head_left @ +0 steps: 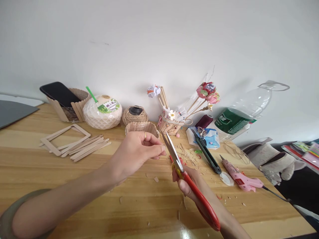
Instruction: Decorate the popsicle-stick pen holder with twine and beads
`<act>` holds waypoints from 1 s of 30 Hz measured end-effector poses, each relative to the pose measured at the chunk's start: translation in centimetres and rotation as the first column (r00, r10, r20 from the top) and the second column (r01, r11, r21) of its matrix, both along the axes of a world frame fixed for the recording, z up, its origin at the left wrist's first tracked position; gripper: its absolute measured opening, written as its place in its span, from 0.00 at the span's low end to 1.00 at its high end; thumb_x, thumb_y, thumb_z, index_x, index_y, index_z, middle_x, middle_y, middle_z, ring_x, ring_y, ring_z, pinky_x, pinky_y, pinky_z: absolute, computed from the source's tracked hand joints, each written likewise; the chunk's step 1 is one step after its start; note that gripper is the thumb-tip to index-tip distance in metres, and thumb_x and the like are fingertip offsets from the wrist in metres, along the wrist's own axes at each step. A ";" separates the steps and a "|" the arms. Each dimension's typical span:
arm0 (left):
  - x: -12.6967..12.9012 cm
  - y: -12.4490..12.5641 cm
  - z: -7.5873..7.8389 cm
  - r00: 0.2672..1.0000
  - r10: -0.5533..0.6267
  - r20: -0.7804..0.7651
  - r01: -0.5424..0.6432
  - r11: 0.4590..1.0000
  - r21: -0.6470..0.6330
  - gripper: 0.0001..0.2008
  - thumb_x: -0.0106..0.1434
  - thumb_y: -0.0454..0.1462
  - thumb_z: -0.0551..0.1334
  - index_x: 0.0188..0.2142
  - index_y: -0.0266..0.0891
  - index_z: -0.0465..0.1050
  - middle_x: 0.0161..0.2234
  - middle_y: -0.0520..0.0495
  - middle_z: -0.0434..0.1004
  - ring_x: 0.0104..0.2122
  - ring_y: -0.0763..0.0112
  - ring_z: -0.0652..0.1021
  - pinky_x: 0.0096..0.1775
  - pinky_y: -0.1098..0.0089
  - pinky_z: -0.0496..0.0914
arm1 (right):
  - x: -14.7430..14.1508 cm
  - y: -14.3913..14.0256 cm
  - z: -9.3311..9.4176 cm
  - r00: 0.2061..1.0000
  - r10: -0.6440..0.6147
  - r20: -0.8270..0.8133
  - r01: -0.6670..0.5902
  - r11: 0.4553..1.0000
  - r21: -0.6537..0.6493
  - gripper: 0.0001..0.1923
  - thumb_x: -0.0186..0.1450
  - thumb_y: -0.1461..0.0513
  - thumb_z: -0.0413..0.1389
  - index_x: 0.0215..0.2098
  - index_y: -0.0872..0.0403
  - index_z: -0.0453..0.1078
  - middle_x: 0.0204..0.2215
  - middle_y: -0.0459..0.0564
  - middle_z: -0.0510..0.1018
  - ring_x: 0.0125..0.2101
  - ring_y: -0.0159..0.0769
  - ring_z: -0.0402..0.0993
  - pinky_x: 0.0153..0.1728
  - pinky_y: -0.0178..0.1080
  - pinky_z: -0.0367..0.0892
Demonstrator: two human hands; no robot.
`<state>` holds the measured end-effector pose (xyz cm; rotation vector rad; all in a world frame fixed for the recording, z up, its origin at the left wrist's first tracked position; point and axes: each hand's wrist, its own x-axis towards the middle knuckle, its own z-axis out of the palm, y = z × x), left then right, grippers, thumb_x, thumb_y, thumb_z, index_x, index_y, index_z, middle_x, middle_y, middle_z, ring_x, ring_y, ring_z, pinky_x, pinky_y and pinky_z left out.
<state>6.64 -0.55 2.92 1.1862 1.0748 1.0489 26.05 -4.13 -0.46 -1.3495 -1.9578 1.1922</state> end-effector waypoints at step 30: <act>-0.1 -0.3 0.4 0.993 0.022 -0.113 -0.017 0.999 0.047 0.04 0.49 0.34 0.62 0.20 0.39 0.73 0.22 0.53 0.77 0.26 0.72 0.75 0.31 0.72 0.67 | -0.4 0.0 -0.1 0.999 0.002 0.051 -0.003 1.000 0.024 0.29 0.56 0.36 0.46 0.23 0.52 0.50 0.20 0.39 0.51 0.22 0.27 0.44 0.20 0.33 0.42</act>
